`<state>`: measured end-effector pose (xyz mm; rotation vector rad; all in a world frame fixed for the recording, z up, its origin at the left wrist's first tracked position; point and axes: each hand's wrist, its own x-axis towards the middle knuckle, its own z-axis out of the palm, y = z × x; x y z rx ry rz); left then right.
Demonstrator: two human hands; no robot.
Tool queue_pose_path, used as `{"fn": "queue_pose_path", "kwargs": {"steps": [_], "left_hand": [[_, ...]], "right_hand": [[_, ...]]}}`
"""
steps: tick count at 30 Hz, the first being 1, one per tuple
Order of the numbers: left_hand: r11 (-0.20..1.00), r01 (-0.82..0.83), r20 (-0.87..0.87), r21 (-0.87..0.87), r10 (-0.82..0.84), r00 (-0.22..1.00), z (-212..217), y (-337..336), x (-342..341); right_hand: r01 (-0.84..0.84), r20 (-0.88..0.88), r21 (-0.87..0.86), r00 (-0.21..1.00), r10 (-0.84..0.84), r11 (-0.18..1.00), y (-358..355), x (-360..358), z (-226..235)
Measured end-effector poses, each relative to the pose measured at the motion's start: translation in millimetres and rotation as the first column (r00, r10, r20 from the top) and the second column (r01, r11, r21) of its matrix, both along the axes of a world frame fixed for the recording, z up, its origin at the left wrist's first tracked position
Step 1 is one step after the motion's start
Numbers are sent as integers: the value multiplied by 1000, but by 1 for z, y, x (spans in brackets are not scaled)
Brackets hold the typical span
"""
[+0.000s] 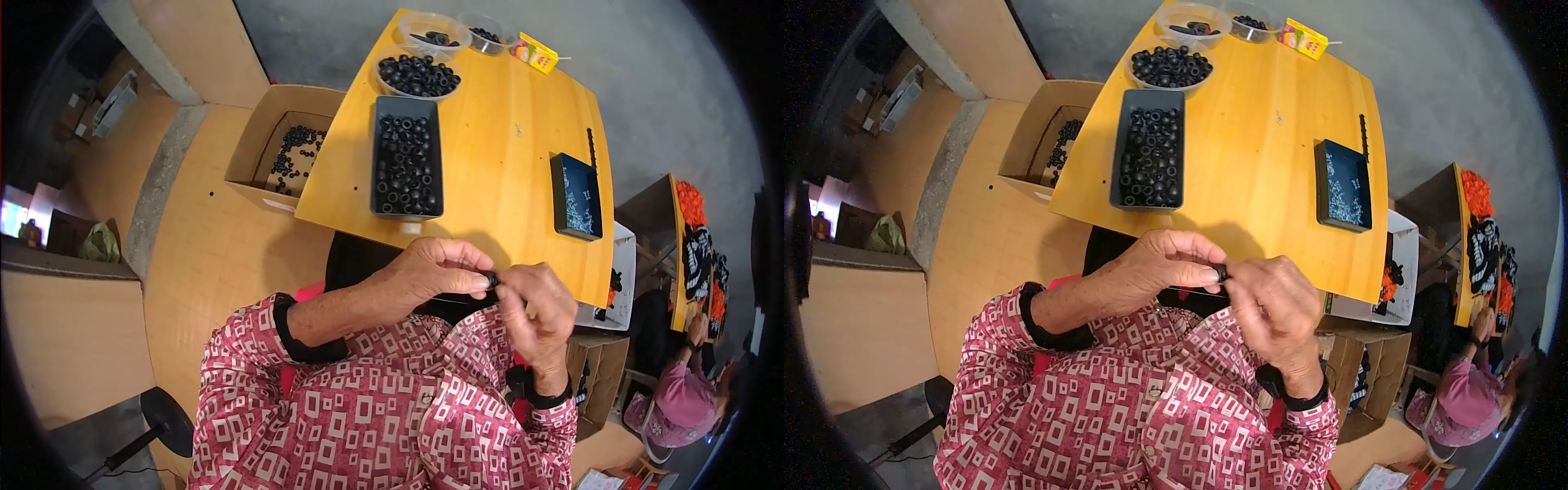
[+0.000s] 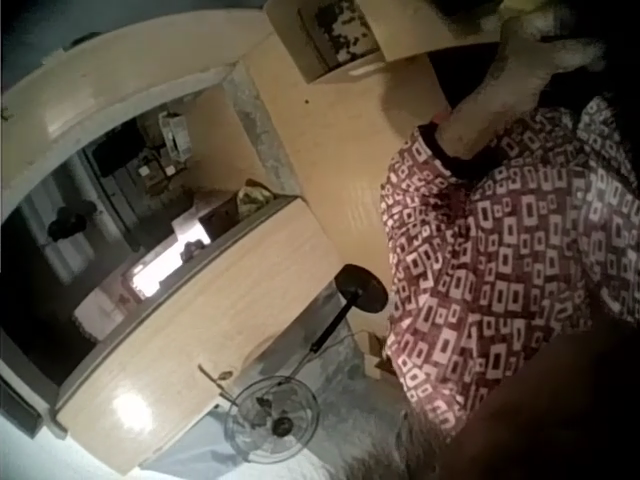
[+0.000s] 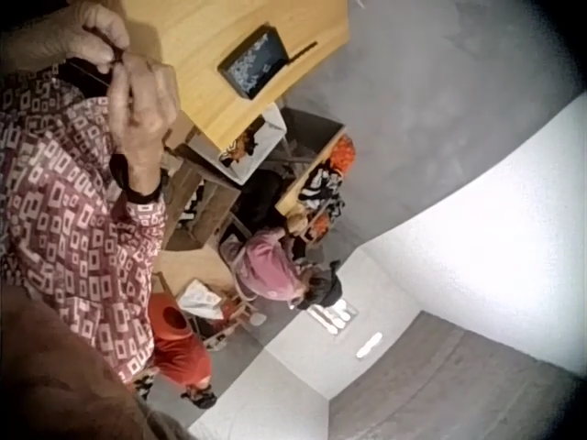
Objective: The person assembles small plastic parts by hand, inserting small components into plastic pieces taken from containers on the table.
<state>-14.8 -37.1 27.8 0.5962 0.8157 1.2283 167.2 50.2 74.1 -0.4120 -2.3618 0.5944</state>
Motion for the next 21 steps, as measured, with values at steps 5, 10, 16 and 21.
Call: {"fn": "queue_pose_path", "kwargs": {"steps": [5, 10, 16, 21], "left_hand": [[991, 108, 10, 83, -109, 994, 22, -3, -4], [976, 139, -25, 168, -137, 990, 26, -9, 5], [983, 131, 63, 127, -140, 988, 23, -7, 5], [984, 96, 97, 153, -112, 989, 23, -6, 5]], "right_hand": [[93, 76, -107, 993, -85, 990, 30, -26, 11], [-4, 101, -80, 995, 12, 997, 57, -61, 11], [-166, 244, 118, 960, 134, 979, 85, -111, 0], [-292, 394, 256, 902, 177, 921, 81, -137, -8]]}}
